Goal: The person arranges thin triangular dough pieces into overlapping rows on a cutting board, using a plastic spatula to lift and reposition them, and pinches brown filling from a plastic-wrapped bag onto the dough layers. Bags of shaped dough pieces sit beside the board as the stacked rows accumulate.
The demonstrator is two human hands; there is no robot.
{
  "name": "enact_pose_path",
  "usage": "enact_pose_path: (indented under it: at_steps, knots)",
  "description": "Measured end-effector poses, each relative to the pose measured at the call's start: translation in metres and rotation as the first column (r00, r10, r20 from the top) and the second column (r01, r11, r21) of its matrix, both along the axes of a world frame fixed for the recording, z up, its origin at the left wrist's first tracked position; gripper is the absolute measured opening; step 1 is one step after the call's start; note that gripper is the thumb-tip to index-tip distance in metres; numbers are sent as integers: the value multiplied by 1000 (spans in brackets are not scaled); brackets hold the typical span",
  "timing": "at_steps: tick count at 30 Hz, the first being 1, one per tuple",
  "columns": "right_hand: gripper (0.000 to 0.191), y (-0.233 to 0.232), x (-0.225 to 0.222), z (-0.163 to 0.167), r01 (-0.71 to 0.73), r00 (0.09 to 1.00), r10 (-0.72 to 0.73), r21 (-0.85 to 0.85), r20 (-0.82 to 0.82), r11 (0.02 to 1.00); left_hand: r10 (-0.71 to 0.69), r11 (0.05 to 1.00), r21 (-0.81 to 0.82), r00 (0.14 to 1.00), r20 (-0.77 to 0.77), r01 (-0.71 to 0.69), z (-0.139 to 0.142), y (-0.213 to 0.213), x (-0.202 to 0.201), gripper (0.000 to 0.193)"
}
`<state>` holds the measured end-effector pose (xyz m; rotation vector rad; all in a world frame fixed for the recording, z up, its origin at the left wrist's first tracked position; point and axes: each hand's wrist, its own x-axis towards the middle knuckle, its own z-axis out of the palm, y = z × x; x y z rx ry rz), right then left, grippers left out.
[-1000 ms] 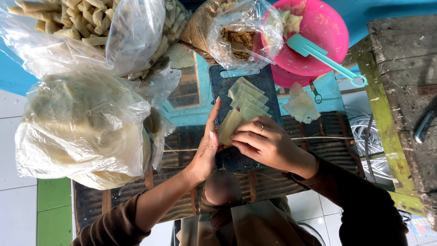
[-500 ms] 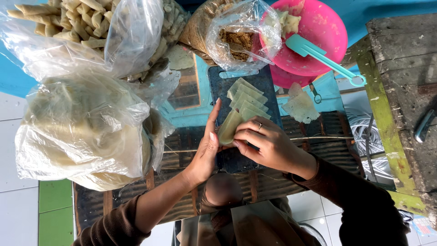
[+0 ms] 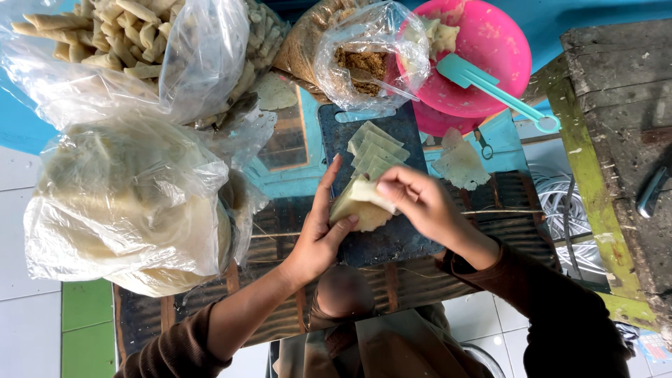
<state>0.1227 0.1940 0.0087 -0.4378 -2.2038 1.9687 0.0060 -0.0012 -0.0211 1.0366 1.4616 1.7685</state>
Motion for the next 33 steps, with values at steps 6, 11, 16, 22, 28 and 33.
enact_pose_path:
  at_steps: [6,11,16,22,28,33]
  knots:
    - [20,25,-10,-21,209,975,-204,-684,90,699,-26,999,-22,990,135,29,1,-4,0,90]
    - [26,33,-12,-18,158,984,-177,-634,33,757,8,1000,-23,996,87,-6,2,-4,0,89]
    - [18,45,-4,7,272,943,-262,21,-204,962,177,984,-32,948,263,-175,-1,-4,-2,90]
    - [30,6,11,23,65,964,175,815,-201,576,304,944,9,881,362,-330,1,-3,-7,85]
    - [37,-4,22,30,-39,951,284,862,-124,505,308,940,22,873,377,-341,4,0,-5,84]
    - [37,-4,25,27,-54,944,312,884,-106,464,304,943,-6,855,420,-333,3,0,-5,83]
